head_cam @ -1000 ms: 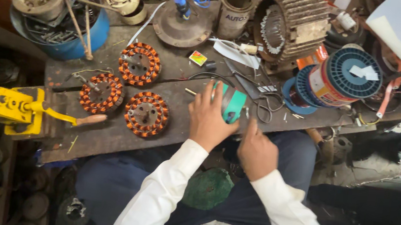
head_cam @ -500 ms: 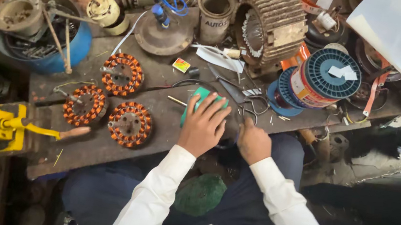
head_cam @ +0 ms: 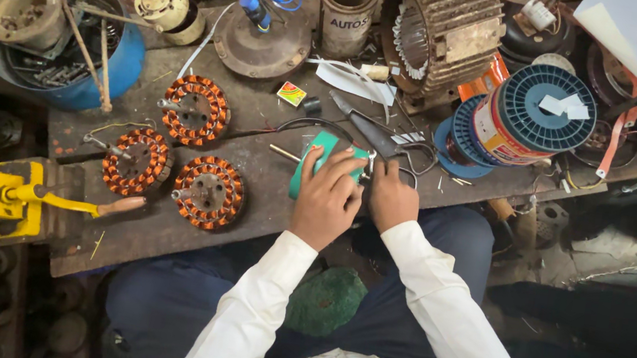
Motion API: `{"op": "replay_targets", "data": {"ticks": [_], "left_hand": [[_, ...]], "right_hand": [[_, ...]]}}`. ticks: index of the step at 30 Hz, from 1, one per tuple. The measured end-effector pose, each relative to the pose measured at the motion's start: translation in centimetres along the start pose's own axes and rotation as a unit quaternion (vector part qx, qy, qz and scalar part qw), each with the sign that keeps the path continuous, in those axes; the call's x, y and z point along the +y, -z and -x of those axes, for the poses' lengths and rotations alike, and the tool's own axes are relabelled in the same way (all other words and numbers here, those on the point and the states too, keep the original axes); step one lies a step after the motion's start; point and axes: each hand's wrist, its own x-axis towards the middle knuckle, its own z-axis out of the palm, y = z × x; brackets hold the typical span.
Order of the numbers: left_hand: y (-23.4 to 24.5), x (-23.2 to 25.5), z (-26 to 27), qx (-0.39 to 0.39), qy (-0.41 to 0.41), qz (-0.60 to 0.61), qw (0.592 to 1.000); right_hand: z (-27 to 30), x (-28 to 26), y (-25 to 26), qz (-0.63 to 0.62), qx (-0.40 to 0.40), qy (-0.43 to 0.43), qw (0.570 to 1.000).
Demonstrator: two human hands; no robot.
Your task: The person secures a green motor housing with a strap, then inserts a rotor into the housing. They use a screwdriver to tighten screws on the motor housing, completing the assembly of the motor unit.
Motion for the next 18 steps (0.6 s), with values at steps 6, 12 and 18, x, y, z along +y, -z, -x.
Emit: {"op": "replay_targets", "data": {"ticks": [6,12,18], "left_hand": [[0.4,0.1,0.7,-0.012,0.014,0.016,1.000],[2.2,-1.4,1.4,0.097,0.125,0.146,0.977],[2.4,-3.0,1.5,0.000,0.306,0.170,0.937]], "right_hand": [[1.2,0.1,3.6,-0.151,0.084,-0.002,0.985],[0.9,-2.9,8.9,-0.178,-0.013,0.084,0.980],[1.0,-4.2,12.8,-0.219,0.097,0.037,0.970]]}}
